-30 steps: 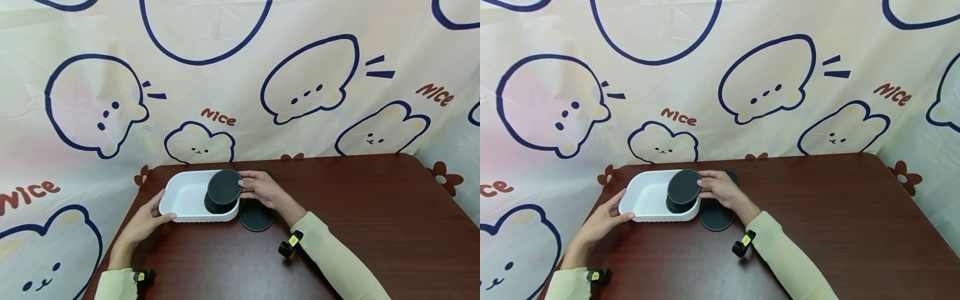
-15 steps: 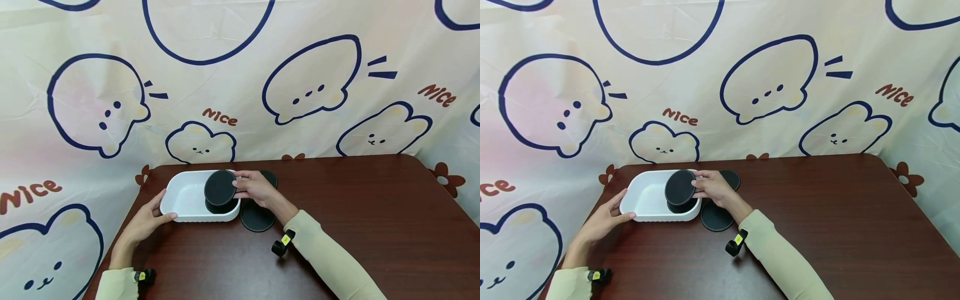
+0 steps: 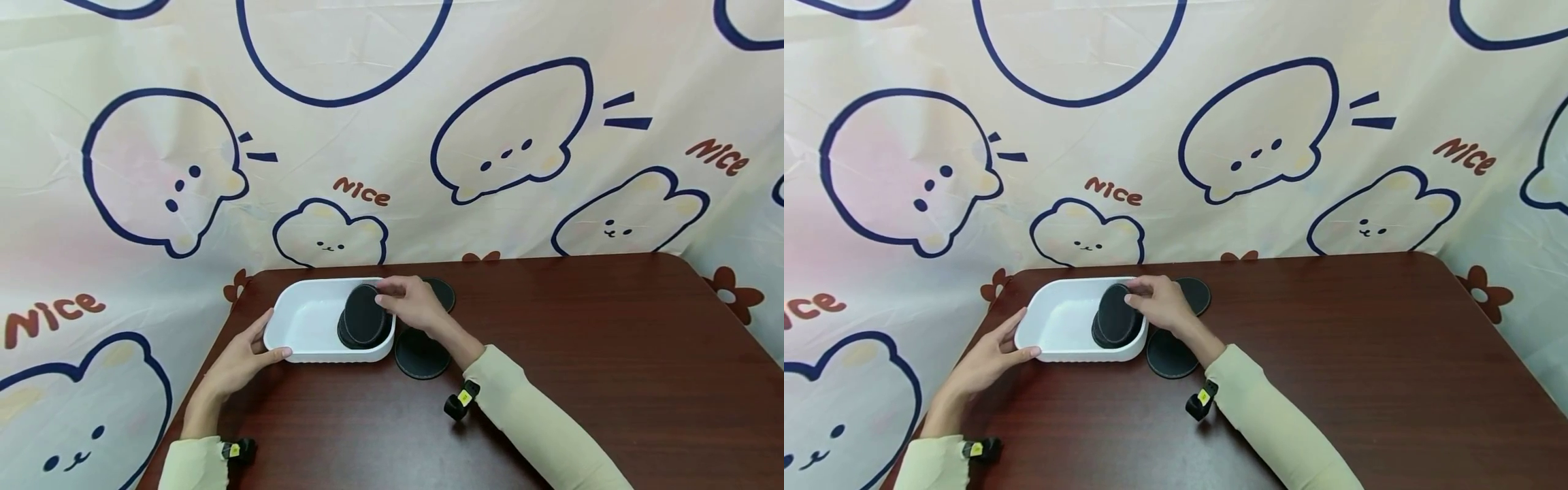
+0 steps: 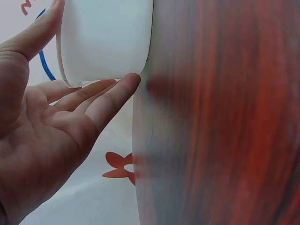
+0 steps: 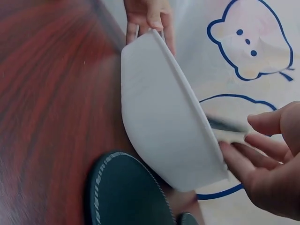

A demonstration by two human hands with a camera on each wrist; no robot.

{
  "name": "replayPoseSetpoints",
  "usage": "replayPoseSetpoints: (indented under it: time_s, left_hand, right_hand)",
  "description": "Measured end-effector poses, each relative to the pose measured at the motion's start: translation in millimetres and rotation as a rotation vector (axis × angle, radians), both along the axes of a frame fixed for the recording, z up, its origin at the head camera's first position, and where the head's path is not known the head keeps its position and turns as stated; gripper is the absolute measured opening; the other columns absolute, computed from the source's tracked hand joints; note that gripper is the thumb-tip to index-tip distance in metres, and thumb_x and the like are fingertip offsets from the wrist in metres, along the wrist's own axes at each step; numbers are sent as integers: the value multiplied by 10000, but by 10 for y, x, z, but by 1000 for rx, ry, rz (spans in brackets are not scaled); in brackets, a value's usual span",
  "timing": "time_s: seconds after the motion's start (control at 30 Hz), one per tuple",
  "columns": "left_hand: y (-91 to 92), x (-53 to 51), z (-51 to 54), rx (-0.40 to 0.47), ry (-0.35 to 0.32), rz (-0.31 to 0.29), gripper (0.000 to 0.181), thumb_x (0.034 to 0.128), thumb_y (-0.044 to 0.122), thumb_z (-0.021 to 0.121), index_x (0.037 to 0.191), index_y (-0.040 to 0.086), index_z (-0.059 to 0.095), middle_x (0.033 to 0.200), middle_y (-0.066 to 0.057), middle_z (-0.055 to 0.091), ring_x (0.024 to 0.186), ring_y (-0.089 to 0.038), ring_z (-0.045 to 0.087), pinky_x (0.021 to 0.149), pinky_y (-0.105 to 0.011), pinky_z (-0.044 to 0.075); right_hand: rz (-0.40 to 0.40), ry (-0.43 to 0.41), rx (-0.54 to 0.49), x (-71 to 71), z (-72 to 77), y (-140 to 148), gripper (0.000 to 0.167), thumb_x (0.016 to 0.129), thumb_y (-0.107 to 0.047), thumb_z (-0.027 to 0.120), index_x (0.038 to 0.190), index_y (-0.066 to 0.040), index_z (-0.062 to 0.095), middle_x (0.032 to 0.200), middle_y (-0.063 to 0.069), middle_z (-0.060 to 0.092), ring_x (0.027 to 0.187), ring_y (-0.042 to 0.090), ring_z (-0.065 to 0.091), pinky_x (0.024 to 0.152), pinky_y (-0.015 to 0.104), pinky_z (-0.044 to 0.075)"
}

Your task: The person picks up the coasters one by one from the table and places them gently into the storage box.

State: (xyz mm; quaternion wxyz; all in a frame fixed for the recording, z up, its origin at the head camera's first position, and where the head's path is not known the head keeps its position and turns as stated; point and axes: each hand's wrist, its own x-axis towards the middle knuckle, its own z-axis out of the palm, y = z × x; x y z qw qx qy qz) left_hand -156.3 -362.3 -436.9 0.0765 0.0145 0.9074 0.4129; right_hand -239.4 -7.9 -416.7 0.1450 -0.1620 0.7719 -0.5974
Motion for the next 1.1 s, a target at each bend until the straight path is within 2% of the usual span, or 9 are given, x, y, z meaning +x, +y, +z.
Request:
replayPoseSetpoints:
  time_s: [0.07, 0.13, 0.4, 0.57, 0.73, 0.93, 1.1]
  left_hand:
    - [5, -3, 0, 1, -5, 4, 1049, 983, 313, 804, 1728, 58, 110, 1719, -331, 288, 1445, -514, 541, 1084, -531, 548]
    - [7, -6, 0, -2, -8, 7, 1047, 985, 313, 803, 1728, 59, 111, 1718, -331, 289, 1448, -514, 537, 1092, -539, 539]
    - [9, -2, 2, 4, -12, 6, 1033, 989, 306, 797, 1724, 41, 120, 1723, -329, 278, 1459, -518, 523, 1100, -536, 530]
    - [17, 4, 1, 0, -10, 9, 1039, 985, 322, 800, 1724, 44, 123, 1725, -329, 274, 1464, -523, 514, 1101, -539, 525]
    - [18, -1, 9, 1, -4, 8, 1039, 984, 327, 801, 1723, 40, 128, 1721, -328, 284, 1457, -524, 520, 1099, -541, 523]
    - [15, -7, 7, -3, -4, 10, 1041, 982, 323, 804, 1720, 30, 131, 1718, -330, 288, 1453, -522, 526, 1101, -541, 519]
    - [9, -5, 2, -3, 4, 9, 1038, 983, 312, 805, 1718, 22, 132, 1718, -331, 288, 1449, -520, 533, 1101, -542, 526]
  right_hand:
    - [-43, 82, 79, 8, 21, 40, 401, 1054, -227, 705, 1436, -105, 690, 1415, 93, 726, 1331, 278, 688, 1089, 449, 596]
    - [-70, 114, 99, 3, 24, 83, 403, 1052, -254, 709, 1433, -123, 693, 1424, 73, 725, 1362, 270, 668, 1116, 458, 578]
    - [-61, 4, -79, -62, -54, 280, 416, 1072, -223, 682, 1470, -108, 652, 1471, 159, 676, 1299, 313, 709, 1034, 416, 621]
    - [-71, -10, -109, -87, -84, 436, 458, 1075, -221, 678, 1504, -78, 611, 1497, 194, 650, 1361, 334, 666, 1055, 437, 606]
    - [-79, -66, -177, -127, -125, 632, 520, 1084, -196, 660, 1554, -13, 534, 1549, 238, 596, 1403, 356, 633, 1093, 468, 577]
    - [-96, -95, -211, -197, -196, 840, 525, 1097, -198, 639, 1570, -13, 507, 1569, 254, 569, 1401, 362, 633, 1121, 464, 561]
    - [-100, -104, -214, -242, -217, 962, 546, 1103, -189, 624, 1590, 3, 470, 1575, 270, 553, 1428, 387, 603, 1163, 508, 524]
